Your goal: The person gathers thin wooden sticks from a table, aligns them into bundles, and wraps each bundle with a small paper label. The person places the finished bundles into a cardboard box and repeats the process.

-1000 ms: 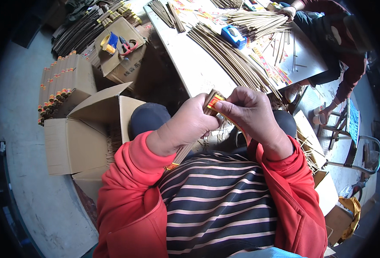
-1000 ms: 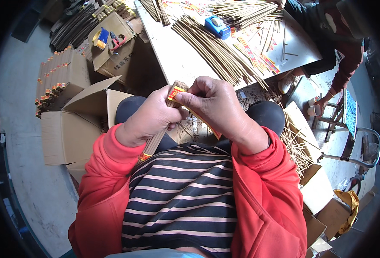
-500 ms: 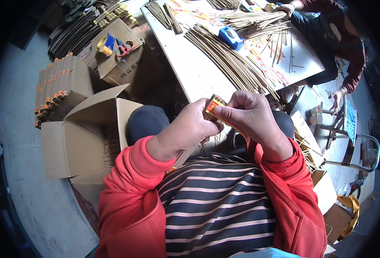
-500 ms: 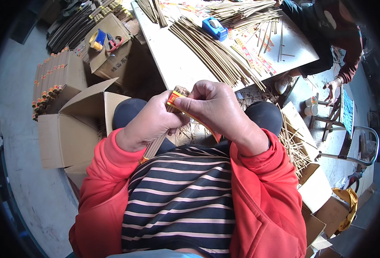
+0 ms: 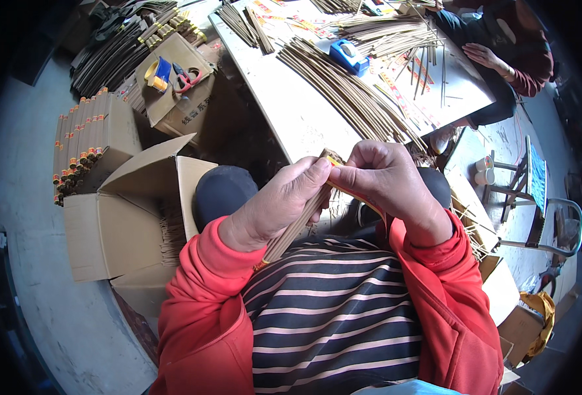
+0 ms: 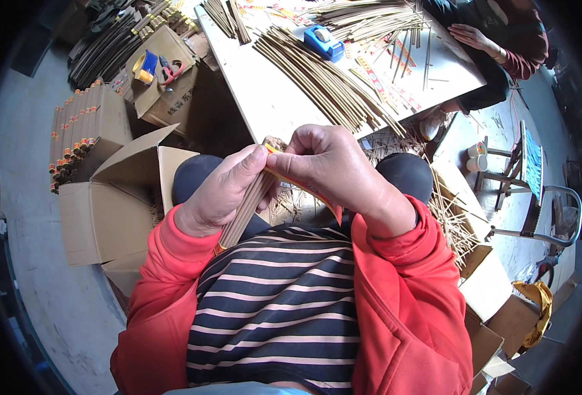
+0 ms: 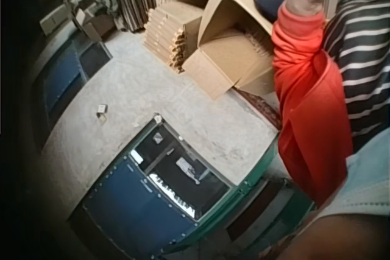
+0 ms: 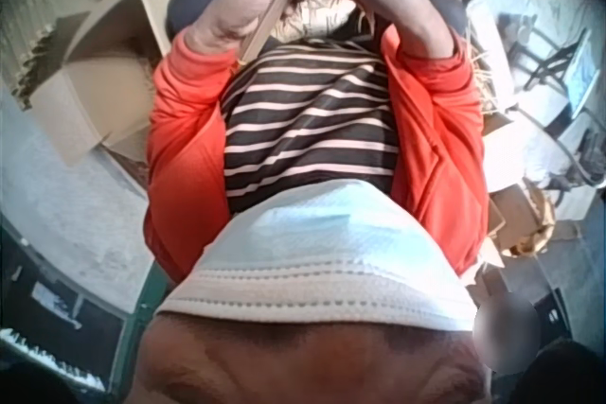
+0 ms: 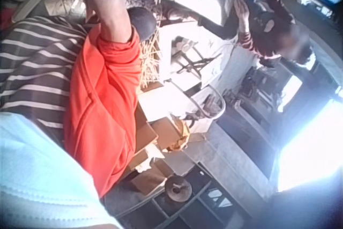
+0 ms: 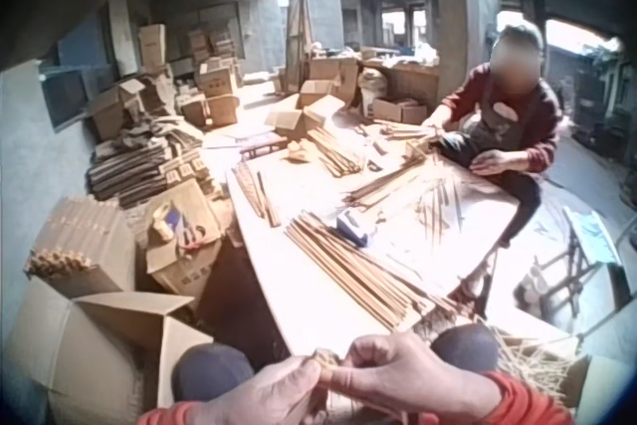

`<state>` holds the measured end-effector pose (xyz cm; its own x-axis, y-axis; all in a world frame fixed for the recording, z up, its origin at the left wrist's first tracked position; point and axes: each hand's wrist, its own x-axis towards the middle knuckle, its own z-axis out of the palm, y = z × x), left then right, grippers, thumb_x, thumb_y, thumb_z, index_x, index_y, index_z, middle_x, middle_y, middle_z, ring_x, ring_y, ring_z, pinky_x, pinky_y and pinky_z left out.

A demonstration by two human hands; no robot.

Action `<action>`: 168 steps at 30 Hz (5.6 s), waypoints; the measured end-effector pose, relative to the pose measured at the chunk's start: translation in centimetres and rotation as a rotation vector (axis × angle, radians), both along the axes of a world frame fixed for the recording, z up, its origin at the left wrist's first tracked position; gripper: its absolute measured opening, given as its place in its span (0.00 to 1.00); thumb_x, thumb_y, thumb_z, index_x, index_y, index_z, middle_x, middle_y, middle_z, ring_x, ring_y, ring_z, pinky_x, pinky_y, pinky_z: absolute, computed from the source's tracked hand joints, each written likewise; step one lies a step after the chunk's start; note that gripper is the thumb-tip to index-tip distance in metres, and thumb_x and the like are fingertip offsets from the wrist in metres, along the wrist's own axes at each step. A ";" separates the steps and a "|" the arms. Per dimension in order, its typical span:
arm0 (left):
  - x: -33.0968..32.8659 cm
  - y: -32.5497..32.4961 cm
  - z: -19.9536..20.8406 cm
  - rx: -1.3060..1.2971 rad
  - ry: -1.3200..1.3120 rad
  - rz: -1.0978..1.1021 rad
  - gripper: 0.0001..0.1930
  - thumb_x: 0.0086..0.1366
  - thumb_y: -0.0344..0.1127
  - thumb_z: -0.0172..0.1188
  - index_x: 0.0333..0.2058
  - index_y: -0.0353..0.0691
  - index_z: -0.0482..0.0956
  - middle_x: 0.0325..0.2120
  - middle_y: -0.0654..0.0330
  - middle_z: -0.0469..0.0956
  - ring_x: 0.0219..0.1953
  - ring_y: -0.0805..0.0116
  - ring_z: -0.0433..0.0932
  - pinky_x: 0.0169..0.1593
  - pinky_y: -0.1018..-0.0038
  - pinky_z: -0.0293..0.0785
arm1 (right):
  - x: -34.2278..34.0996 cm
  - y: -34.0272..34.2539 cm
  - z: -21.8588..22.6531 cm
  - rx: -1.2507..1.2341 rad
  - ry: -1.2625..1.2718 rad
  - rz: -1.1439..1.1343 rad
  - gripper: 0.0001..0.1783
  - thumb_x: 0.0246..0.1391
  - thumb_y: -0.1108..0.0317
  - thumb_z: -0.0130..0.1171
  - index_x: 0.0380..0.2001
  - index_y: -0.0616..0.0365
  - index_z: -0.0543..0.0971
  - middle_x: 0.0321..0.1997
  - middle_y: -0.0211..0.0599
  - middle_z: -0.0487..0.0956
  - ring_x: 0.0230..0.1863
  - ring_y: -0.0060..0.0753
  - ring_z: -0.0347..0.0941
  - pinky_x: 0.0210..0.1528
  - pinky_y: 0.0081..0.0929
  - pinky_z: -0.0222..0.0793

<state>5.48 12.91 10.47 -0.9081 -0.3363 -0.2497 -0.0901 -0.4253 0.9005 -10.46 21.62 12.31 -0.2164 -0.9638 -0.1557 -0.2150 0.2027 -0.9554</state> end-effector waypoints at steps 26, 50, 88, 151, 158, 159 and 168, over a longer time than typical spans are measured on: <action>-0.1 -0.3 0.0 -0.008 -0.035 0.007 0.26 0.66 0.57 0.40 0.37 0.36 0.69 0.22 0.61 0.71 0.20 0.78 0.68 0.25 0.84 0.65 | -0.3 -0.4 1.4 0.043 0.117 0.066 0.19 0.48 0.57 0.63 0.18 0.63 0.74 0.13 0.26 0.70 0.17 0.12 0.61 0.17 0.16 0.58; 0.3 -0.2 0.1 0.118 -0.036 0.049 0.22 0.68 0.53 0.38 0.36 0.37 0.66 0.21 0.60 0.70 0.17 0.78 0.68 0.21 0.86 0.66 | -0.6 -0.5 -3.7 -0.393 0.043 0.013 0.18 0.40 0.61 0.69 0.15 0.60 0.72 0.12 0.26 0.69 0.16 0.11 0.59 0.16 0.15 0.56; -1.7 2.5 -1.1 -0.086 -0.070 0.159 0.23 0.66 0.51 0.45 0.40 0.31 0.59 0.21 0.62 0.68 0.18 0.83 0.66 0.21 0.86 0.64 | -2.9 1.2 -3.8 -0.045 -0.507 0.239 0.12 0.52 0.65 0.60 0.30 0.64 0.74 0.26 0.23 0.70 0.29 0.12 0.62 0.30 0.14 0.60; -0.5 1.6 -1.4 0.506 0.100 -0.093 0.16 0.68 0.40 0.42 0.39 0.32 0.72 0.25 0.53 0.73 0.21 0.67 0.74 0.22 0.80 0.72 | -4.8 -1.5 2.2 -0.808 0.489 0.862 0.08 0.40 0.71 0.63 0.28 0.58 0.78 0.40 0.36 0.70 0.49 0.43 0.65 0.45 0.35 0.67; -0.1 1.4 -1.3 0.550 0.153 -0.111 0.14 0.67 0.39 0.46 0.38 0.34 0.73 0.26 0.54 0.74 0.22 0.67 0.75 0.22 0.80 0.72 | -4.6 -2.7 1.8 -0.853 0.333 0.924 0.06 0.44 0.65 0.63 0.27 0.54 0.81 0.42 0.37 0.70 0.49 0.43 0.65 0.49 0.36 0.62; -0.1 1.4 -1.2 0.548 0.154 -0.118 0.14 0.67 0.40 0.46 0.38 0.34 0.73 0.26 0.54 0.74 0.22 0.68 0.75 0.22 0.81 0.72 | -4.6 -2.8 1.6 -0.852 0.296 0.931 0.07 0.45 0.64 0.63 0.27 0.53 0.82 0.42 0.37 0.71 0.49 0.43 0.65 0.49 0.36 0.61; 0.1 1.5 1.9 0.140 -0.012 0.123 0.18 0.63 0.46 0.53 0.35 0.32 0.71 0.20 0.65 0.71 0.19 0.82 0.68 0.23 0.87 0.65 | -3.2 1.5 1.1 -0.452 -0.143 0.181 0.39 0.42 0.30 0.51 0.32 0.62 0.74 0.39 0.40 0.69 0.43 0.32 0.66 0.48 0.29 0.59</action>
